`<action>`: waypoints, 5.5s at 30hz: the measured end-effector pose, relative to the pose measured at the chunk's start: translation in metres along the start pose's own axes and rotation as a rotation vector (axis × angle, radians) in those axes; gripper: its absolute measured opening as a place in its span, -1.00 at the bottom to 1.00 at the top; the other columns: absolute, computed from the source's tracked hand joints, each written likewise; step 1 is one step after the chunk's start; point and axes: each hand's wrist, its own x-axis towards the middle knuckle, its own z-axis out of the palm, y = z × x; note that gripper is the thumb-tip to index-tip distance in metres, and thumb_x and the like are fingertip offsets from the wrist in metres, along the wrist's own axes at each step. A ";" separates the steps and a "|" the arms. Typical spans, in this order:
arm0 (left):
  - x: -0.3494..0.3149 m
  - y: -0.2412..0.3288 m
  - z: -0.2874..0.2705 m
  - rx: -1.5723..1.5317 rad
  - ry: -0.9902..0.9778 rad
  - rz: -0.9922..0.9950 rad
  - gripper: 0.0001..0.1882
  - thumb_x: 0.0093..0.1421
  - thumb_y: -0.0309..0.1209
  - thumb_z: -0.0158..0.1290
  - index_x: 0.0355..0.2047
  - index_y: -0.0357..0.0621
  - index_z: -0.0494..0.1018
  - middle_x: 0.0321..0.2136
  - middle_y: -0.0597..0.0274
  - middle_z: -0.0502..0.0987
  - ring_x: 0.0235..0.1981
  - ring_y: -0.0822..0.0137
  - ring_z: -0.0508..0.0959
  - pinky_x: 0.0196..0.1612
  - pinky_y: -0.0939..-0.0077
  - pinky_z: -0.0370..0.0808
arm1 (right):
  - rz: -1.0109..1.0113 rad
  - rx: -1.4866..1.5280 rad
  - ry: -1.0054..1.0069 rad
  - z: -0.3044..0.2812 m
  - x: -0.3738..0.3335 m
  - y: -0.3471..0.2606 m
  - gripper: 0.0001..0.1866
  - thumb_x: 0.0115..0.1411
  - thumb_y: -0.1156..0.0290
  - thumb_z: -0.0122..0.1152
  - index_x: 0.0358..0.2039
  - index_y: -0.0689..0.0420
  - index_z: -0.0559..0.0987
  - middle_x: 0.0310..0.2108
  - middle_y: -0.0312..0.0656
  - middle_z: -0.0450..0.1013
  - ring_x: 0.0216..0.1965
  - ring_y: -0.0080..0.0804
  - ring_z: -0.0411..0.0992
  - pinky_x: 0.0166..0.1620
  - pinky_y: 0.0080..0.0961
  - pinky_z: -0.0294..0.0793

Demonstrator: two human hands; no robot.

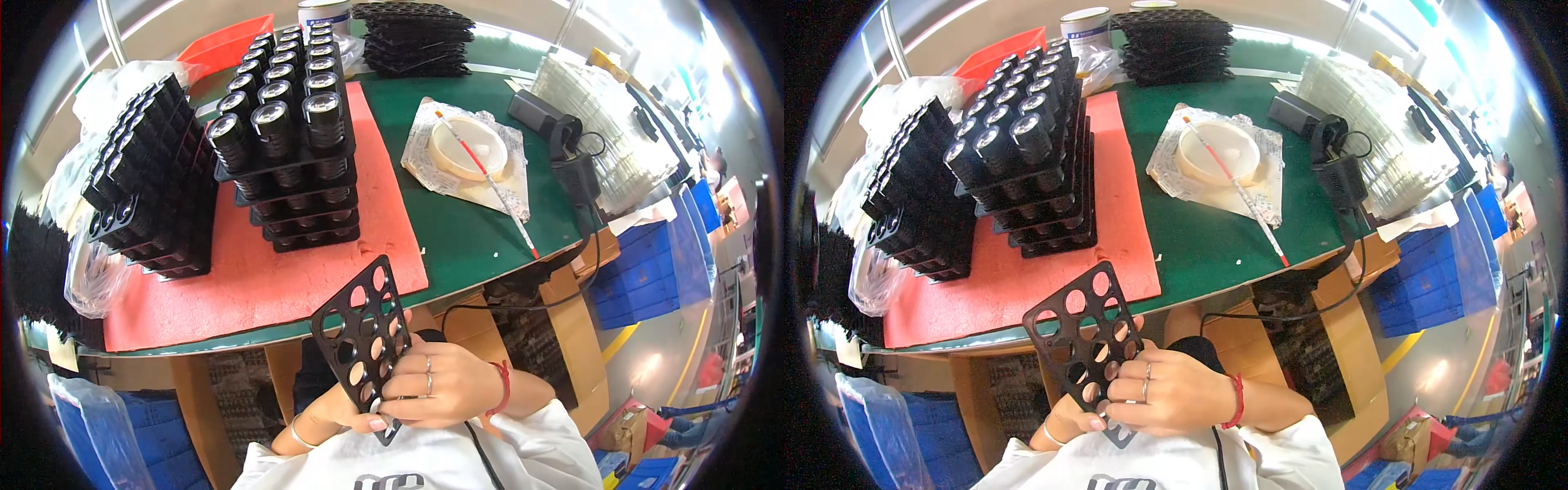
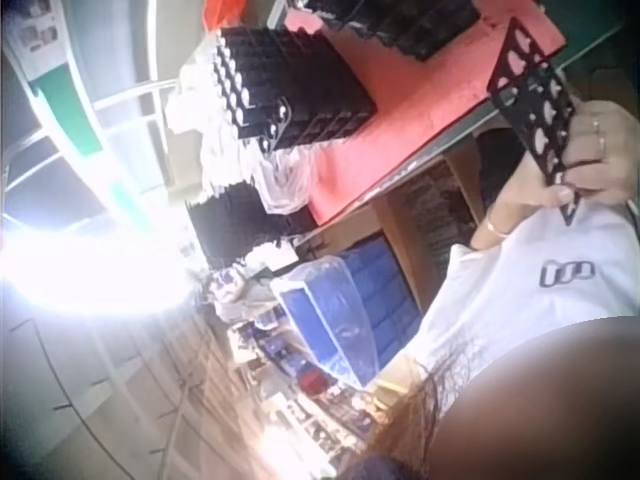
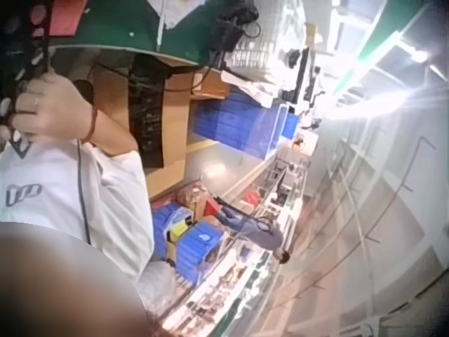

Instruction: Packaging stacks of component trays into plastic bags and securing them with rubber bands.

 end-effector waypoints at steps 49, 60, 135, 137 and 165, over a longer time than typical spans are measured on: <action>-0.025 0.024 -0.009 -0.272 0.290 0.410 0.14 -0.35 0.03 0.36 0.24 0.00 0.08 0.08 0.00 0.20 0.06 0.12 0.31 0.02 0.35 0.33 | 0.984 -0.533 0.614 -0.070 0.016 0.120 -0.85 0.03 0.38 0.19 -0.50 0.20 0.57 -0.48 0.01 0.53 -0.42 -0.04 0.52 -0.32 -0.23 0.47; -0.025 0.071 -0.002 -0.227 0.281 0.217 0.17 -0.31 -0.04 0.34 0.30 0.00 -0.02 0.10 -0.03 0.20 0.07 0.12 0.32 0.04 0.30 0.35 | 1.220 -0.563 0.582 -0.070 0.025 0.134 -0.75 0.01 0.29 0.13 -0.48 0.21 0.62 -0.41 0.10 0.53 -0.29 0.05 0.51 -0.18 -0.17 0.47; -0.020 0.035 0.003 -0.015 0.146 0.332 0.22 -0.17 0.00 0.30 0.37 -0.05 -0.21 0.16 -0.06 0.13 0.14 0.08 0.26 0.16 0.21 0.26 | 0.148 -0.179 0.299 0.000 -0.012 0.029 -0.72 -0.15 0.37 0.37 -0.38 0.08 0.54 -0.41 -0.23 0.46 -0.41 -0.26 0.40 -0.32 -0.30 0.33; -0.015 0.043 0.015 -0.165 0.092 0.233 0.10 -0.18 -0.02 0.34 0.25 -0.15 -0.02 0.18 0.07 0.14 0.23 0.17 0.21 0.20 0.28 0.26 | -0.074 -0.281 0.424 0.033 -0.035 0.012 -0.43 -0.17 -0.07 0.40 -0.21 0.04 0.59 -0.22 -0.28 0.45 -0.34 -0.33 0.39 -0.31 -0.38 0.33; -0.023 0.097 -0.063 1.506 0.893 0.811 -0.77 -0.12 -0.52 0.19 -0.37 -0.21 0.53 -0.38 0.07 0.52 -0.41 0.14 0.55 -0.36 0.40 0.51 | 0.959 0.646 1.058 -0.278 0.087 0.282 -0.63 0.24 0.04 0.17 -0.21 0.11 0.57 -0.49 -0.27 0.46 -0.66 -0.64 0.30 -0.69 -0.82 0.23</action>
